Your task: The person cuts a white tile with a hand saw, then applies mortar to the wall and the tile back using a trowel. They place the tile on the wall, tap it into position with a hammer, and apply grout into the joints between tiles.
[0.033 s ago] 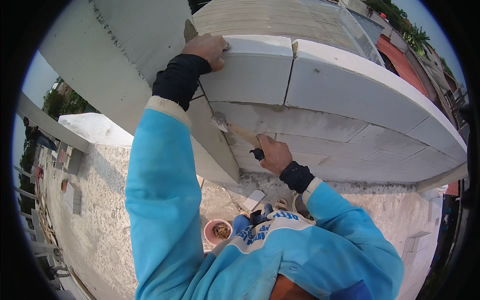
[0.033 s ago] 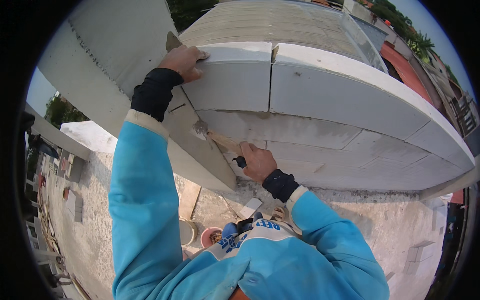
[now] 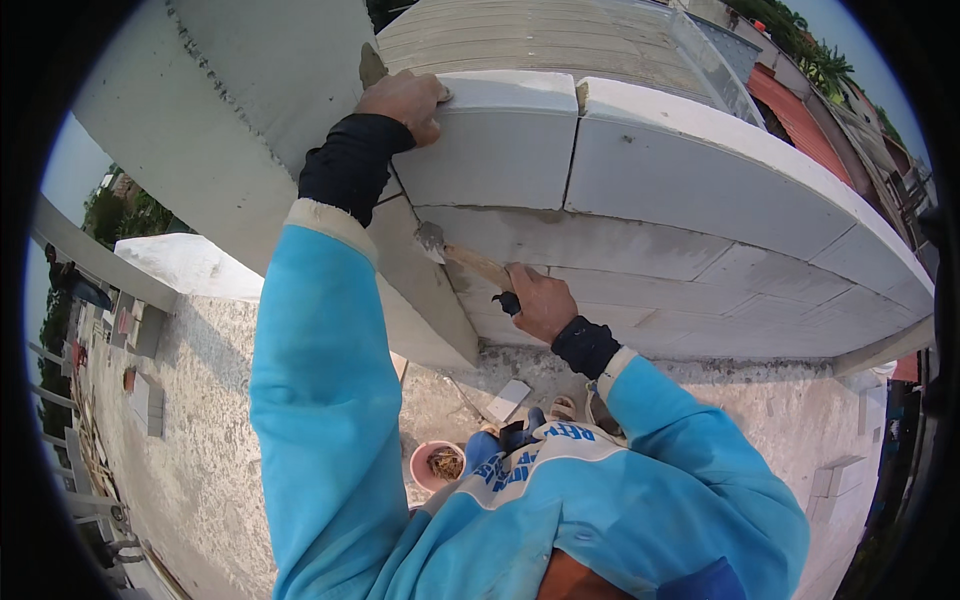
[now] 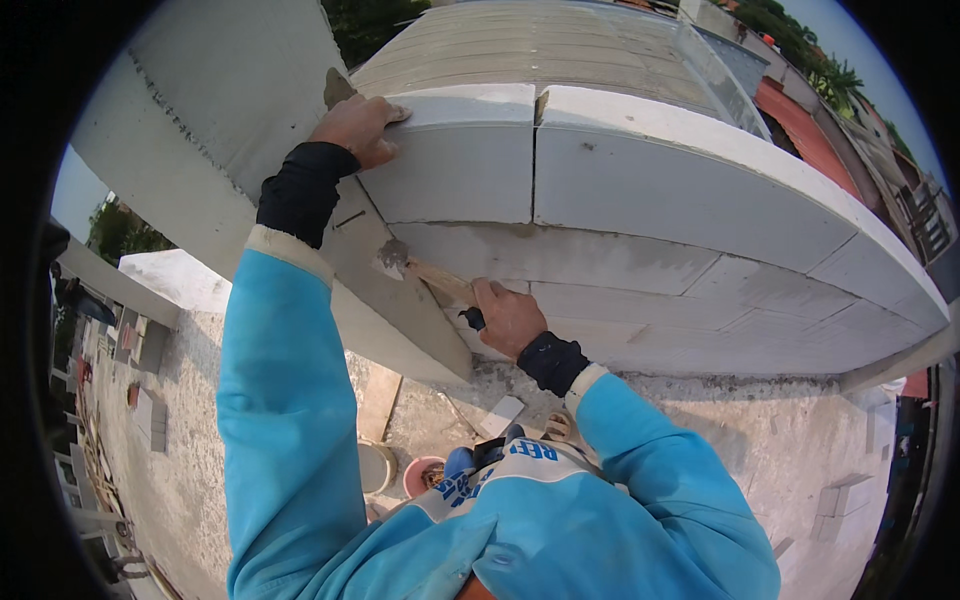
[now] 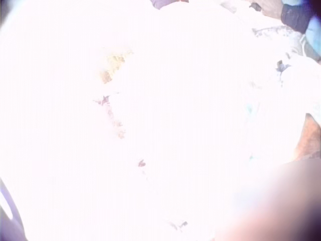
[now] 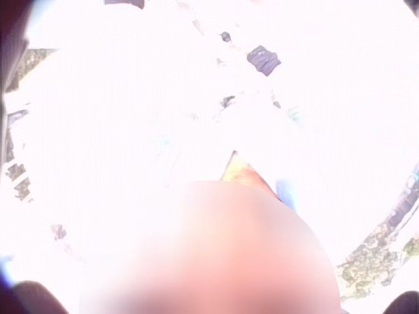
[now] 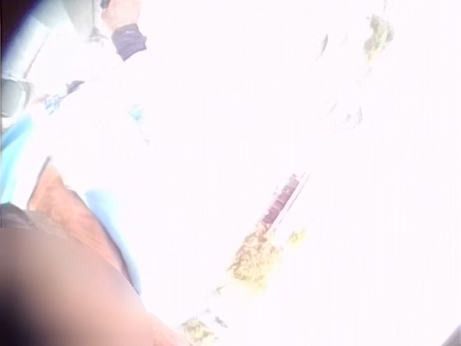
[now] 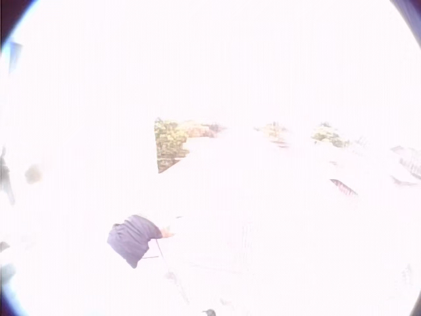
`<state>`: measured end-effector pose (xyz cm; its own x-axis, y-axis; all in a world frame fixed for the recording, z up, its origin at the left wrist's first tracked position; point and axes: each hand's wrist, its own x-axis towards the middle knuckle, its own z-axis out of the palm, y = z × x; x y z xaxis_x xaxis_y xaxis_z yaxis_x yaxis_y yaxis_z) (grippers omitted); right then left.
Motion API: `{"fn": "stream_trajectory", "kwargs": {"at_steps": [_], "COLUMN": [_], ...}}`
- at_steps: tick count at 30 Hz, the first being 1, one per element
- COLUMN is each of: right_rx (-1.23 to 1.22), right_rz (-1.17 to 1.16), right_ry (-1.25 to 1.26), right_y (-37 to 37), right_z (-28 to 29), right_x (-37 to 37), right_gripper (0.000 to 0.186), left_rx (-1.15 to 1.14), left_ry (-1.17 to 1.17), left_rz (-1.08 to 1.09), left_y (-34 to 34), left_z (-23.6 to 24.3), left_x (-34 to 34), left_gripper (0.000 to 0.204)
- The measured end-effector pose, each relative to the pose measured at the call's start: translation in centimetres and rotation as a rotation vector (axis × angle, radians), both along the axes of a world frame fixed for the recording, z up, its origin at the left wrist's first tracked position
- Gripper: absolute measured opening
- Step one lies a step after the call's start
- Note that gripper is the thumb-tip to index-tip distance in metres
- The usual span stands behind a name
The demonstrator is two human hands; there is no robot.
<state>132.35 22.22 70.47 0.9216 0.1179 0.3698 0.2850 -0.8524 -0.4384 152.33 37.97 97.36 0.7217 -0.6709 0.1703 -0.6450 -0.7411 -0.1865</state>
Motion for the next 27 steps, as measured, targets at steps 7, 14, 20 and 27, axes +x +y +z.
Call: {"fn": "stream_trajectory", "kwargs": {"at_steps": [7, 14, 20, 27], "right_rx": [-0.050, 0.454, 0.389, 0.260], "right_rz": [-0.073, 0.094, -0.060, -0.053], "right_ry": [0.136, 0.019, -0.098, 0.495], "right_y": [-0.7, -1.9, -10.7, -14.5], "right_z": [0.1, 4.0, 22.0, 29.5], "right_x": [4.6, -3.4, -4.2, -0.2], "right_gripper": [0.047, 0.030, 0.026, 0.034], "left_rx": [-0.057, -0.056, -0.086, -0.060], "left_ry": [-0.035, -0.050, -0.105, -0.084], "left_rz": [-0.012, 0.018, 0.010, 0.052], "left_y": [0.4, 0.6, 0.6, 0.4], "left_z": [-0.8, -0.9, -1.6, -1.3], "left_x": [0.4, 0.3, 0.2, -0.3], "left_gripper": [0.053, 0.053, 0.052, 0.056]}}
